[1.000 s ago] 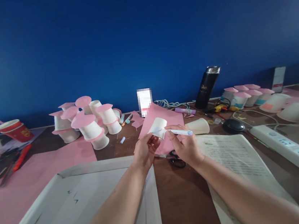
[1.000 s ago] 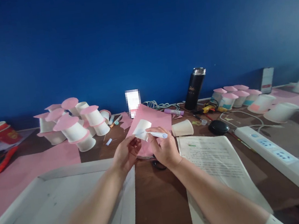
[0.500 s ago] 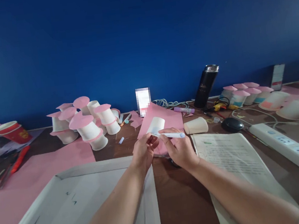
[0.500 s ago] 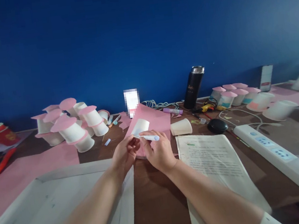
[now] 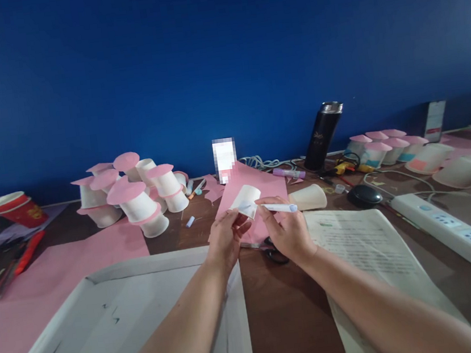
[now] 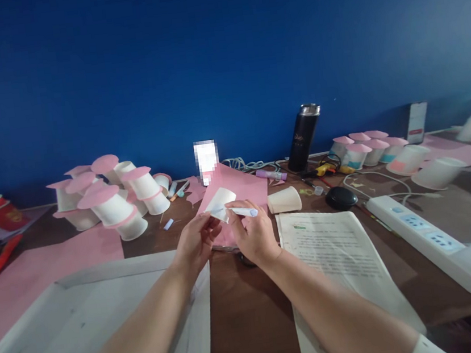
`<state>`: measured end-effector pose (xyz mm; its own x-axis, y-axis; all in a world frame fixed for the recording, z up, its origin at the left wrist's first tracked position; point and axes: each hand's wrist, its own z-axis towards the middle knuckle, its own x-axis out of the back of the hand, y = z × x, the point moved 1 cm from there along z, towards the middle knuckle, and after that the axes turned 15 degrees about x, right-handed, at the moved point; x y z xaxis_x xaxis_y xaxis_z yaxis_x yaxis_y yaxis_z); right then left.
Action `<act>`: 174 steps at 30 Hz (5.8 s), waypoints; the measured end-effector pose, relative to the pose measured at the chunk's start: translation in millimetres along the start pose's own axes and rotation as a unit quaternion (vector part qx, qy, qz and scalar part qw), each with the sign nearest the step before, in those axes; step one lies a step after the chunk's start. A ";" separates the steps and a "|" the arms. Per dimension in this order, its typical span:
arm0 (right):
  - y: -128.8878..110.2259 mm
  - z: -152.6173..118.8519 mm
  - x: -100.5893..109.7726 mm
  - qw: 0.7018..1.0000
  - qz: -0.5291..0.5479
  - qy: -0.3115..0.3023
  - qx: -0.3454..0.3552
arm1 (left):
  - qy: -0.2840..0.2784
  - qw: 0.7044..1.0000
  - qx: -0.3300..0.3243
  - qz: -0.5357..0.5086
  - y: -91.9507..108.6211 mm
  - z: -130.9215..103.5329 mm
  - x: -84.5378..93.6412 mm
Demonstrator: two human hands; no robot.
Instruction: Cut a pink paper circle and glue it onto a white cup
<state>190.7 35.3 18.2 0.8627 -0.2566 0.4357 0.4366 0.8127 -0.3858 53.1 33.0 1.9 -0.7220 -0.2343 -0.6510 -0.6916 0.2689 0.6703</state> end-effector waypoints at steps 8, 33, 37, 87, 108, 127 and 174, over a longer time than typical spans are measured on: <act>-0.6 1.7 2.7 1.000 0.002 0.022 0.007 | 0.011 0.998 0.019 -0.059 3.4 1.3 -0.4; -5.6 3.2 4.5 0.999 -0.021 -0.013 0.027 | 0.019 0.996 0.049 -0.075 5.1 -2.0 -6.0; -2.5 3.4 5.9 0.999 -0.035 0.010 0.022 | 0.012 0.996 0.051 -0.072 5.7 -2.5 -6.4; 0.2 1.9 2.7 1.000 -0.001 -0.027 0.002 | 0.039 0.999 0.019 0.002 -1.0 -0.9 -2.7; -3.2 2.6 5.1 1.000 0.022 -0.003 -0.002 | 0.037 0.999 0.012 0.004 -0.4 -2.8 -4.3; -2.1 1.2 3.4 0.998 0.055 -0.025 -0.012 | 0.023 0.999 0.011 0.040 0.4 -4.8 -5.3; 2.6 -1.0 1.5 0.999 -0.002 -0.048 -0.012 | 0.018 0.994 0.015 0.105 -2.5 -4.0 -3.6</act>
<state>193.4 36.6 17.0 0.8325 -0.2076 0.5136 0.4476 0.7984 -0.4028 57.4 29.4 4.0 -0.8508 -0.2036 -0.4845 -0.5254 0.3438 0.7783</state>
